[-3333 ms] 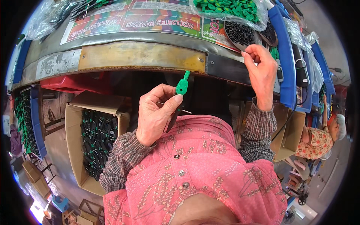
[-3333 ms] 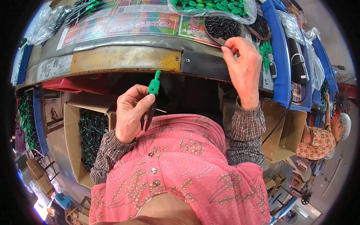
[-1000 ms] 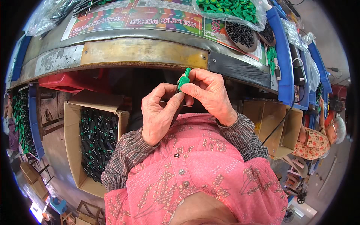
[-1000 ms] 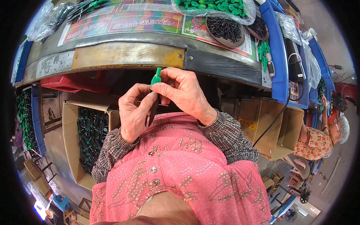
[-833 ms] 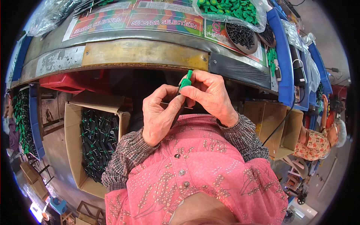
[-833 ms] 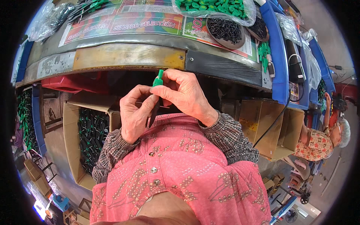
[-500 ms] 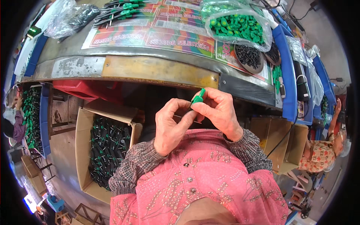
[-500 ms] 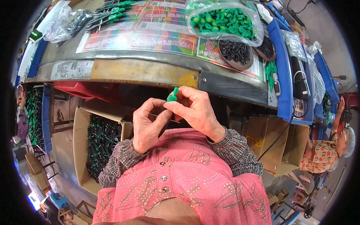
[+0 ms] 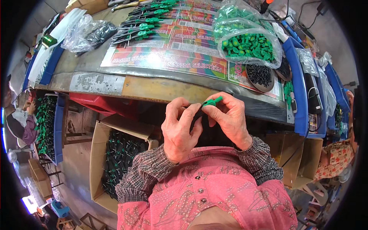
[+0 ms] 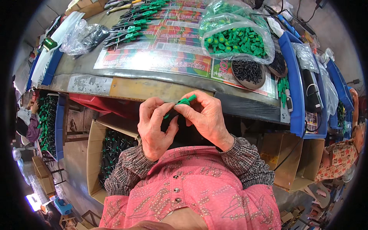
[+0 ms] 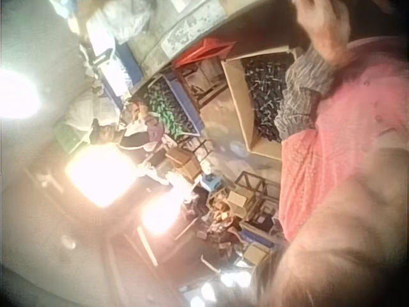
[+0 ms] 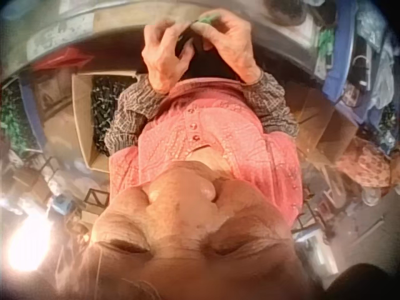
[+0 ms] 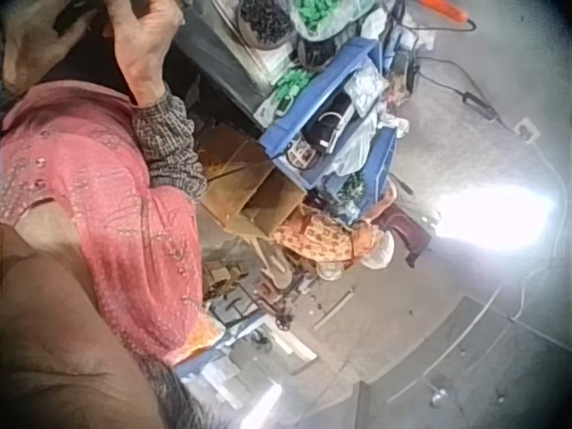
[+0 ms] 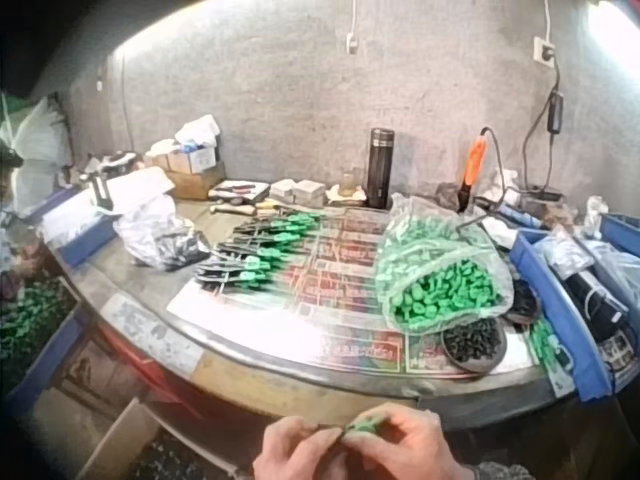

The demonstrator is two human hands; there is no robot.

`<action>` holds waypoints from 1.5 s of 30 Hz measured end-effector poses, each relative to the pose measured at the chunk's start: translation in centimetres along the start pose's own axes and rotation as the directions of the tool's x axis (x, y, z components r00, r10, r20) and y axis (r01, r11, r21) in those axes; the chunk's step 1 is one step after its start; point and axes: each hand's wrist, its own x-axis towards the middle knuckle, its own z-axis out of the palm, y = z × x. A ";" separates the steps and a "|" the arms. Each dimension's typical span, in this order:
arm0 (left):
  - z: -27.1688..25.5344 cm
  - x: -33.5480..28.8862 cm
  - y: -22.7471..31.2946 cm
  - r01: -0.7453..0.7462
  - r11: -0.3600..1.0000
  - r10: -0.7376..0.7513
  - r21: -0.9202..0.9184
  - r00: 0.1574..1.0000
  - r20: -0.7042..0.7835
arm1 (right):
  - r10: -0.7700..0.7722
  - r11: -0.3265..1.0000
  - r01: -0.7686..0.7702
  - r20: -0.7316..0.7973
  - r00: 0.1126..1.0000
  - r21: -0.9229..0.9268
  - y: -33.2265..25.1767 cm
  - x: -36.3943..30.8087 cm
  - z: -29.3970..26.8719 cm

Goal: The person assembles green and black plastic components by hand at a production line station.

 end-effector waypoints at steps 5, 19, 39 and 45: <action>-1.2 2.8 -1.7 -0.036 0.999 0.036 0.041 0.999 -0.015 | 0.065 0.997 -0.068 0.091 0.994 0.036 -0.9 1.8 -0.6; -6.3 19.5 -15.3 -0.209 0.836 0.258 0.508 0.966 -0.029 | -0.275 0.854 0.308 0.139 0.951 -0.420 1.0 3.3 -0.7; -1.4 31.6 -23.5 -0.175 0.681 0.103 0.711 0.984 0.143 | -0.345 0.801 0.399 0.202 0.917 -0.446 0.9 4.2 -0.7; -1.0 31.9 -24.3 -0.173 0.706 0.103 0.687 0.985 0.142 | -0.425 0.764 0.473 0.209 0.881 -0.440 1.3 4.2 -0.7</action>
